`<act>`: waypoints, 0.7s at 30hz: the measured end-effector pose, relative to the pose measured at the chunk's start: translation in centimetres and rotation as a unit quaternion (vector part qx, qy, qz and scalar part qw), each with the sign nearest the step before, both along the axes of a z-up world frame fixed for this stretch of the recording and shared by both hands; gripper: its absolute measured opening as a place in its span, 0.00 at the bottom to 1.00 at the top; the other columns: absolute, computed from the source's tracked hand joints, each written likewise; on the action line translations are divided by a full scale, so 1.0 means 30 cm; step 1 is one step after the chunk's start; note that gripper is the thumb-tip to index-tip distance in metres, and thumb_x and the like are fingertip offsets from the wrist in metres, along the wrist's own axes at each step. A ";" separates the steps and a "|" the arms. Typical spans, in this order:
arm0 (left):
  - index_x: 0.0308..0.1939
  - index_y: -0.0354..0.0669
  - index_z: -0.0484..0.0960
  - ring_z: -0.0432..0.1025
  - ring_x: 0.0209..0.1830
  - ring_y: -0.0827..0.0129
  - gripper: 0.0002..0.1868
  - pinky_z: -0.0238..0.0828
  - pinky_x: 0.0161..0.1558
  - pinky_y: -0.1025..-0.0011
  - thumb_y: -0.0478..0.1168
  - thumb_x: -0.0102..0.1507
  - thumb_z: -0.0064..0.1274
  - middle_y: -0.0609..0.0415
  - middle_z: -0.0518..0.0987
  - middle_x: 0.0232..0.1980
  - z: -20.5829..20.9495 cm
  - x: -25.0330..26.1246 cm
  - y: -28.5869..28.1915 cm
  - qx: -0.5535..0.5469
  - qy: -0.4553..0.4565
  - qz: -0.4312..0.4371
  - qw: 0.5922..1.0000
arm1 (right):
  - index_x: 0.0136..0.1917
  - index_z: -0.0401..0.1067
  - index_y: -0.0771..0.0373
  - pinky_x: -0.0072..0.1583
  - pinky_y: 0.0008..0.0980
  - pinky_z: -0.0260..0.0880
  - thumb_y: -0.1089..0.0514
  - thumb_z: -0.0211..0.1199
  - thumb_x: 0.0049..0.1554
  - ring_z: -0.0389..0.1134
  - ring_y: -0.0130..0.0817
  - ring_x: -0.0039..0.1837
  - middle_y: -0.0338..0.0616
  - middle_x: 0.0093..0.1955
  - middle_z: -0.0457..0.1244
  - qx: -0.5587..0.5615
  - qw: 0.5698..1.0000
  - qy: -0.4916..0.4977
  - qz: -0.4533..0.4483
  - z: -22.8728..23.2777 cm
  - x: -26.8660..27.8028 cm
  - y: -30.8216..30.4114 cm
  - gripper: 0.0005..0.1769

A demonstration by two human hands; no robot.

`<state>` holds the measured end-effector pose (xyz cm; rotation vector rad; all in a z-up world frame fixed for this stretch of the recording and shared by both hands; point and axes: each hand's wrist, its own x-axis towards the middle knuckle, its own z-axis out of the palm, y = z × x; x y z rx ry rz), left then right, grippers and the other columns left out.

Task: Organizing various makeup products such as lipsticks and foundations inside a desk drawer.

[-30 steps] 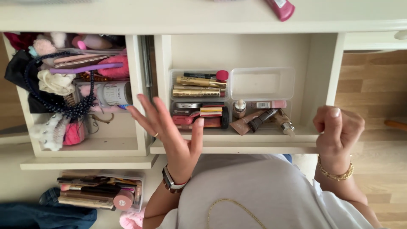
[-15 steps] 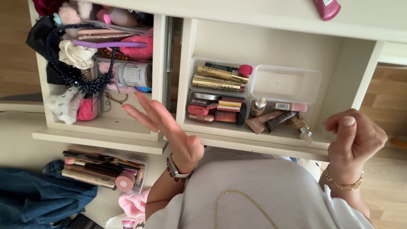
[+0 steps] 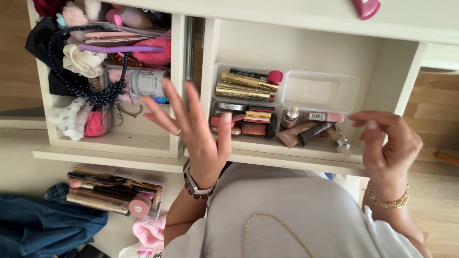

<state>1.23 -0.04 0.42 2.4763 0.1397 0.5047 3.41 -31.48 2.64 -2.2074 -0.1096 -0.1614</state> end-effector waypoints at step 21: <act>0.77 0.48 0.68 0.37 0.86 0.39 0.28 0.17 0.78 0.28 0.42 0.72 0.52 0.47 0.53 0.85 -0.017 0.062 -0.019 0.104 0.069 -0.071 0.990 | 0.57 0.77 0.65 0.52 0.39 0.73 0.64 0.65 0.57 0.71 0.41 0.50 0.45 0.51 0.69 -0.259 0.861 -0.138 0.416 0.024 0.381 0.205 0.15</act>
